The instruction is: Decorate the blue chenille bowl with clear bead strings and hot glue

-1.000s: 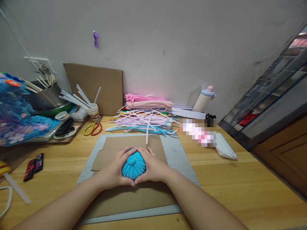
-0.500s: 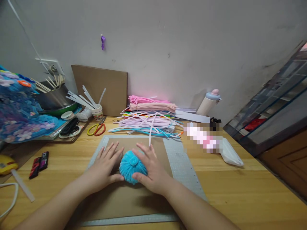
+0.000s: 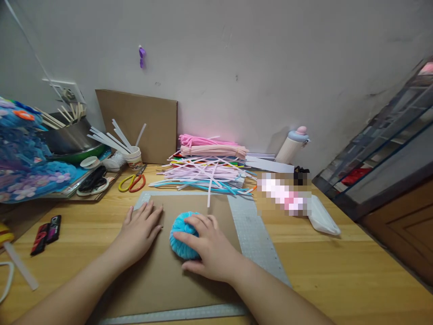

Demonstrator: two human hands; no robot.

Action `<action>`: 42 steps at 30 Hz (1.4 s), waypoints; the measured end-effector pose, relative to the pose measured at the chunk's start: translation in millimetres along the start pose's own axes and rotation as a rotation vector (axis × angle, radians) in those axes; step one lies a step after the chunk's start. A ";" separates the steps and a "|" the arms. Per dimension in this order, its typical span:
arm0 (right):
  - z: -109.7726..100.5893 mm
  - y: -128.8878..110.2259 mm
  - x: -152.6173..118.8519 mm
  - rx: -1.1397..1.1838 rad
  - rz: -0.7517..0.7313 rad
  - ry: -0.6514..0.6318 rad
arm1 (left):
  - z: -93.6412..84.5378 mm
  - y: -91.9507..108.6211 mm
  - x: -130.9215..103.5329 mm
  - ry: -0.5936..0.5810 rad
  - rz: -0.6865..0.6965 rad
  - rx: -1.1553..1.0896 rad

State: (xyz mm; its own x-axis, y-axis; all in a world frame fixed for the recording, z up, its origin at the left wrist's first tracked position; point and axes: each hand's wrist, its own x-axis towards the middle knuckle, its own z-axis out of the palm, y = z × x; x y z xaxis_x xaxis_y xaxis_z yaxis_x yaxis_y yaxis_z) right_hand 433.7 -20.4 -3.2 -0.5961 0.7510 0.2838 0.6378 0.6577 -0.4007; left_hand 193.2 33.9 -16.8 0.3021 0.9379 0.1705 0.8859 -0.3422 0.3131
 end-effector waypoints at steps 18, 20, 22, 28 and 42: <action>8.1 1.0 6.3 0.172 0.325 0.042 | 11.8 28.6 -10.7 -0.001 0.035 -0.696; 4.6 4.5 5.1 0.347 0.359 0.161 | 12.1 26.5 -9.6 0.033 -0.008 -0.737; -1.0 7.2 4.1 0.699 0.407 0.264 | 11.5 26.0 -9.8 0.063 -0.040 -0.772; -9.0 2.8 7.1 1.905 0.604 -0.045 | 2.1 36.9 -19.6 -0.038 0.113 -0.877; 4.1 -2.4 7.4 2.147 0.635 -0.145 | 2.2 48.3 -20.8 -0.004 -0.120 -1.351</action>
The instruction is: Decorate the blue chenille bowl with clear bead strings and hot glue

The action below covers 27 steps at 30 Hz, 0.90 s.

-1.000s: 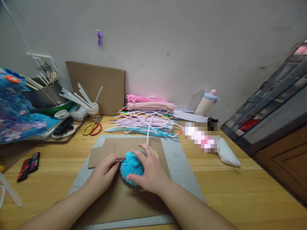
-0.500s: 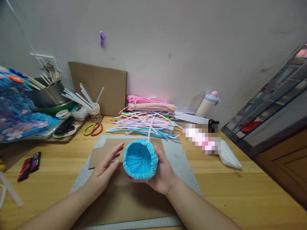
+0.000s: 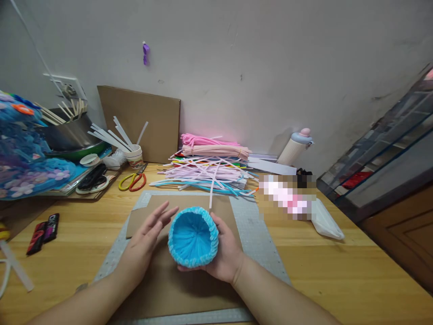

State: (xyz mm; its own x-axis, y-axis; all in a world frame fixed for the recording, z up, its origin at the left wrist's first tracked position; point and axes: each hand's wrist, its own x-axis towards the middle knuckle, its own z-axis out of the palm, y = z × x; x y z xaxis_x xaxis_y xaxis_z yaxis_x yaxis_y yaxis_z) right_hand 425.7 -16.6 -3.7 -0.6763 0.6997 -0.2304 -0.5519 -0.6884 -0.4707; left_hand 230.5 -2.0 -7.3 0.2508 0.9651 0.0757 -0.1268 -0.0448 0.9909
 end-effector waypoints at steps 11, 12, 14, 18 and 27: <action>11.1 6.5 2.3 -0.127 -0.197 0.356 | 8.5 3.2 13.7 0.088 -0.443 -0.598; 11.0 7.8 3.2 -0.117 -0.176 0.369 | 10.2 3.4 12.2 0.114 -0.428 -0.590; 10.2 12.0 5.6 -0.072 -0.141 0.377 | 14.1 3.3 8.4 0.138 -0.413 -0.564; 7.4 21.1 9.6 0.055 -0.107 0.326 | 18.4 4.2 2.4 0.059 -0.385 -0.523; 11.8 31.5 11.7 0.143 -0.155 0.290 | 23.6 5.7 -4.2 0.084 -0.311 -0.369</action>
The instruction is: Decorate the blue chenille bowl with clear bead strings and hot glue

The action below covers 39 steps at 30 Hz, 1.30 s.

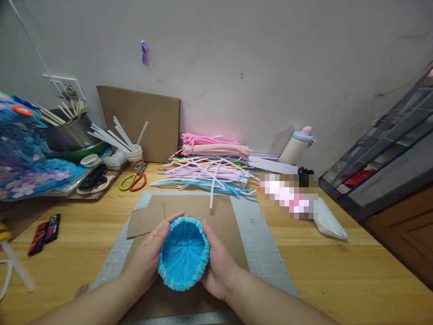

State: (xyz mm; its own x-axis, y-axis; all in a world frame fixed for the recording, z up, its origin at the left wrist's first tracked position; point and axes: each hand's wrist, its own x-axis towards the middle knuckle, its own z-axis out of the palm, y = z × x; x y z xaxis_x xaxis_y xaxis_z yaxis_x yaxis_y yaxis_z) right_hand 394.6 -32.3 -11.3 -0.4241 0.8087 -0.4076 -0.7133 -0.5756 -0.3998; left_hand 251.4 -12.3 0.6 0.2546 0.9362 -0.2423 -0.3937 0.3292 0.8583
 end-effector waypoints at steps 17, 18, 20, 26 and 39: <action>2.7 -1.5 -0.7 -0.033 -0.015 0.076 | -7.1 -8.9 1.6 0.012 0.067 0.190; 1.7 -3.2 -0.6 -0.024 -0.035 0.067 | -8.0 -7.6 1.8 0.006 0.074 0.189; -0.7 -7.1 -0.4 -0.017 -0.101 0.072 | -10.3 -5.5 3.2 -0.012 0.087 0.173; -5.0 -19.2 1.5 -0.059 -0.230 0.112 | -7.1 0.6 4.9 0.042 0.147 0.087; -9.2 -27.9 3.9 0.030 -0.030 -0.013 | 16.4 57.5 77.9 0.451 -0.006 -0.119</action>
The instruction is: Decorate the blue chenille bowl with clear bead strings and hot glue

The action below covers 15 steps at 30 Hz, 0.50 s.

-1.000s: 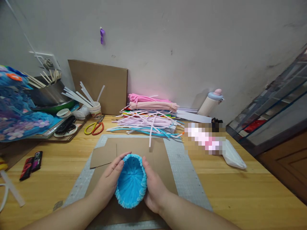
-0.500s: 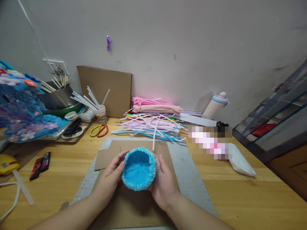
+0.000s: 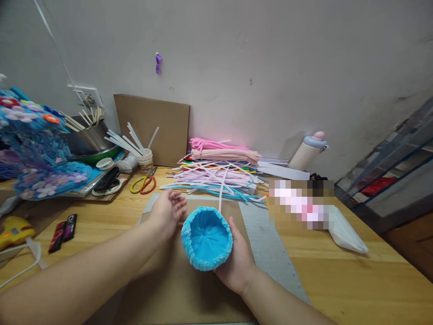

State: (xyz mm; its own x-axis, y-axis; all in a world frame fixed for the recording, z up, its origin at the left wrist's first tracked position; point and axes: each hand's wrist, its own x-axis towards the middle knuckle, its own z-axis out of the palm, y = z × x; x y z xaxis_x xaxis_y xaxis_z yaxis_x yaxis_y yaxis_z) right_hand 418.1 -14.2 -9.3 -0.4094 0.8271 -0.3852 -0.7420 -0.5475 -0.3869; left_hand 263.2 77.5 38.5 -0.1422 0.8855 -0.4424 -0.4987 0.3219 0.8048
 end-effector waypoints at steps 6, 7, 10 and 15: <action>2.7 -1.1 -3.1 -0.053 0.025 0.023 | 8.5 62.5 34.8 0.040 0.328 -0.144; 2.4 -1.1 -3.2 -0.079 0.031 0.026 | 9.7 60.9 35.2 0.034 0.357 -0.139; 1.4 -1.3 -3.3 -0.114 0.025 0.022 | 17.5 38.9 28.0 -0.047 0.404 -0.060; 1.1 -2.5 -2.0 -0.084 0.009 0.076 | 16.4 -7.2 -9.1 -0.294 0.362 0.175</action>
State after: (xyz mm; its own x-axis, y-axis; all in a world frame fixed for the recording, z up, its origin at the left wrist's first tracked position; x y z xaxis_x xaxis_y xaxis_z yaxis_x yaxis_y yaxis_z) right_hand 420.1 -14.3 -6.6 -0.3717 0.8119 -0.4502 -0.6900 -0.5660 -0.4511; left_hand 282.1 72.7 43.2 -0.0200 0.9997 -0.0118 -0.3071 0.0051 0.9517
